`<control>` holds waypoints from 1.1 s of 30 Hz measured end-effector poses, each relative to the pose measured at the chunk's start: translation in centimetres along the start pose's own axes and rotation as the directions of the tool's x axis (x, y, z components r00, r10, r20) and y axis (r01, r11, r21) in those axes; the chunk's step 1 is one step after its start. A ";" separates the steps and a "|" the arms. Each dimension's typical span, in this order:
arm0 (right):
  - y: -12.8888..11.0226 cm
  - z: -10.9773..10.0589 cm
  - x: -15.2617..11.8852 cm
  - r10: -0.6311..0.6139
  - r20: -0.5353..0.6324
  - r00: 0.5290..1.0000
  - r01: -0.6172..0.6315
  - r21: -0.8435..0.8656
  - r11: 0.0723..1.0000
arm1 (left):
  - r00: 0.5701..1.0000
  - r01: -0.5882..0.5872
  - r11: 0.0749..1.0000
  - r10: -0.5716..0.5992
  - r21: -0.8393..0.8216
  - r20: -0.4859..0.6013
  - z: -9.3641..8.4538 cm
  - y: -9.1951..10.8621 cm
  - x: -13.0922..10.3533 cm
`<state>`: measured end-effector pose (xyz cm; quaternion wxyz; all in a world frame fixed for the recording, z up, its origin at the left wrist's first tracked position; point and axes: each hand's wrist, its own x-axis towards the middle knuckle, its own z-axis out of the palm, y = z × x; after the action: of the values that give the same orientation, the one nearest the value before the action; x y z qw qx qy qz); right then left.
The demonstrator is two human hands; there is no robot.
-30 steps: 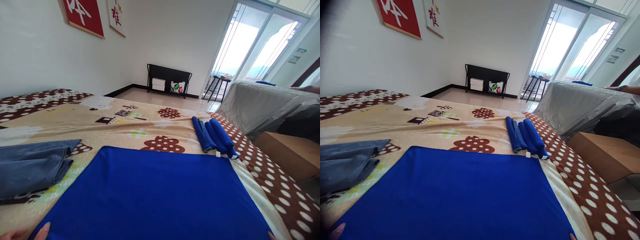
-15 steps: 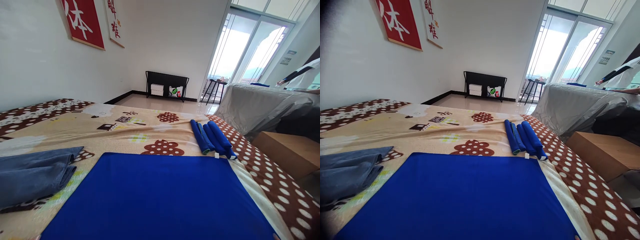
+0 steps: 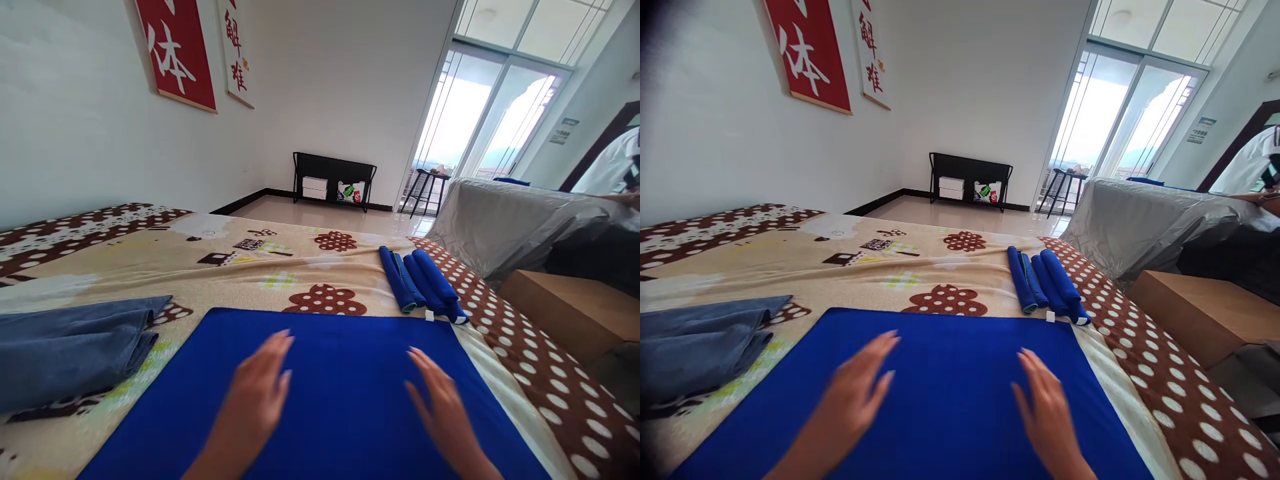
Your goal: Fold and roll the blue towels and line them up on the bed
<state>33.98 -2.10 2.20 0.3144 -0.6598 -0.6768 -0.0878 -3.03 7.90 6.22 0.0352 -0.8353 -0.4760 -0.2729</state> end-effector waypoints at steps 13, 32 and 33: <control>4.6 7.1 9.1 -0.154 0.371 0.916 0.095 0.173 0.980 | 0.932 0.061 0.993 -0.094 0.103 0.351 7.6 -7.4 6.6; 16.7 0.9 0.8 0.290 0.172 0.941 -0.265 -0.153 0.952 | 0.969 0.184 0.955 -0.216 0.233 0.119 2.3 -15.1 0.3; 16.5 -0.2 -1.2 0.263 0.204 0.943 -0.236 -0.148 0.961 | 0.972 0.153 0.963 -0.187 0.223 0.142 1.7 -14.6 -1.8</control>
<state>49.60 -1.31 -3.20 0.2050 -0.7637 -0.6120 -0.0141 -14.91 14.99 0.94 0.0610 -0.8021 -0.5737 -0.1543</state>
